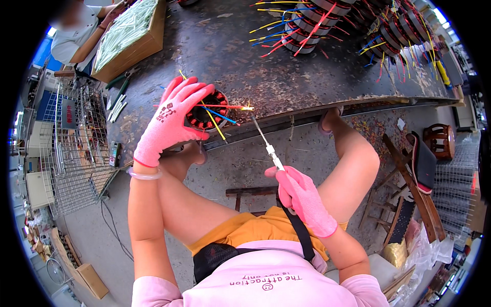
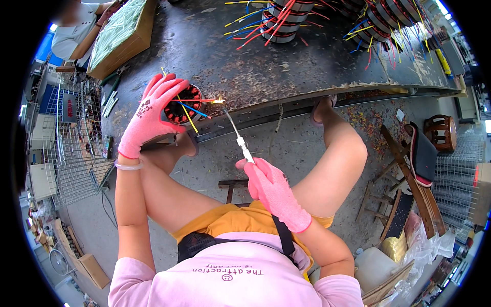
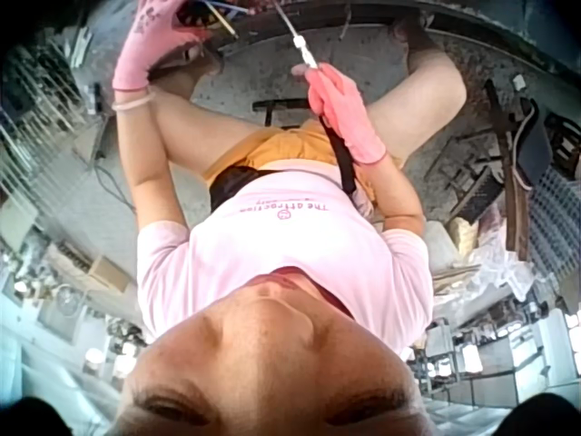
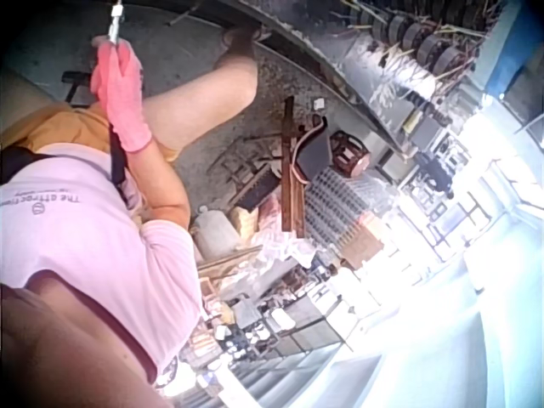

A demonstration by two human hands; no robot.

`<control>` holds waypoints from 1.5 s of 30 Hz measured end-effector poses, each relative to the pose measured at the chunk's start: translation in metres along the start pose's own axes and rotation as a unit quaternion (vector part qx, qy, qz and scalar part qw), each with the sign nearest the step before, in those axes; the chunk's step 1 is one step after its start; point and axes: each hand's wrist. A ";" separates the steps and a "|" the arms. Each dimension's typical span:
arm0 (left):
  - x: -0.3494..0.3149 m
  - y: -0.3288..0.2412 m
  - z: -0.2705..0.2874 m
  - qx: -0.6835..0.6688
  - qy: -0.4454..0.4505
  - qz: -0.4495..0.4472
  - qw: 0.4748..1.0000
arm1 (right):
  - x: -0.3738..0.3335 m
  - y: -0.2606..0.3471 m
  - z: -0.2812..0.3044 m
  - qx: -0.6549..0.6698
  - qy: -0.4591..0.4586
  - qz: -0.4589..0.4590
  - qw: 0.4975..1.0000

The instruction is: The person sits on the floor and uses a soldering iron to attach wires to small circular electronic components. They pick up a component, apply solder to the wire connections, and place the finished unit into a stack on the table.

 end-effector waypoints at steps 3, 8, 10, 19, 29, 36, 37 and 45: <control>0.000 0.000 -0.001 -0.006 -0.002 -0.002 1.000 | 0.000 -0.001 0.000 0.008 -0.002 0.002 1.000; 0.000 -0.001 0.000 -0.011 -0.002 0.000 1.000 | 0.001 -0.002 0.000 0.012 0.003 0.005 1.000; -0.001 0.000 -0.002 -0.010 -0.004 0.002 1.000 | 0.001 -0.002 0.000 0.018 0.006 0.000 1.000; 0.001 -0.001 0.000 -0.005 0.006 -0.003 1.000 | -0.002 0.001 0.000 0.013 -0.005 -0.009 1.000; 0.000 0.001 0.000 0.002 0.008 -0.007 1.000 | 0.000 -0.001 0.001 0.004 -0.003 0.003 1.000; 0.001 0.000 0.000 0.003 0.010 -0.010 1.000 | -0.001 -0.001 0.000 -0.016 -0.008 0.001 1.000; 0.001 0.000 0.000 0.001 0.010 -0.010 1.000 | 0.000 -0.002 0.001 -0.007 -0.006 -0.001 1.000; 0.001 0.000 0.001 0.000 0.008 -0.016 1.000 | -0.002 0.003 0.001 -0.004 -0.011 -0.004 1.000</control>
Point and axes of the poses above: each hand's wrist, its own x-axis towards the middle knuckle, its own z-axis out of the back of the hand, y = z × x, and after that the axes turned 2 degrees about y, right-handed
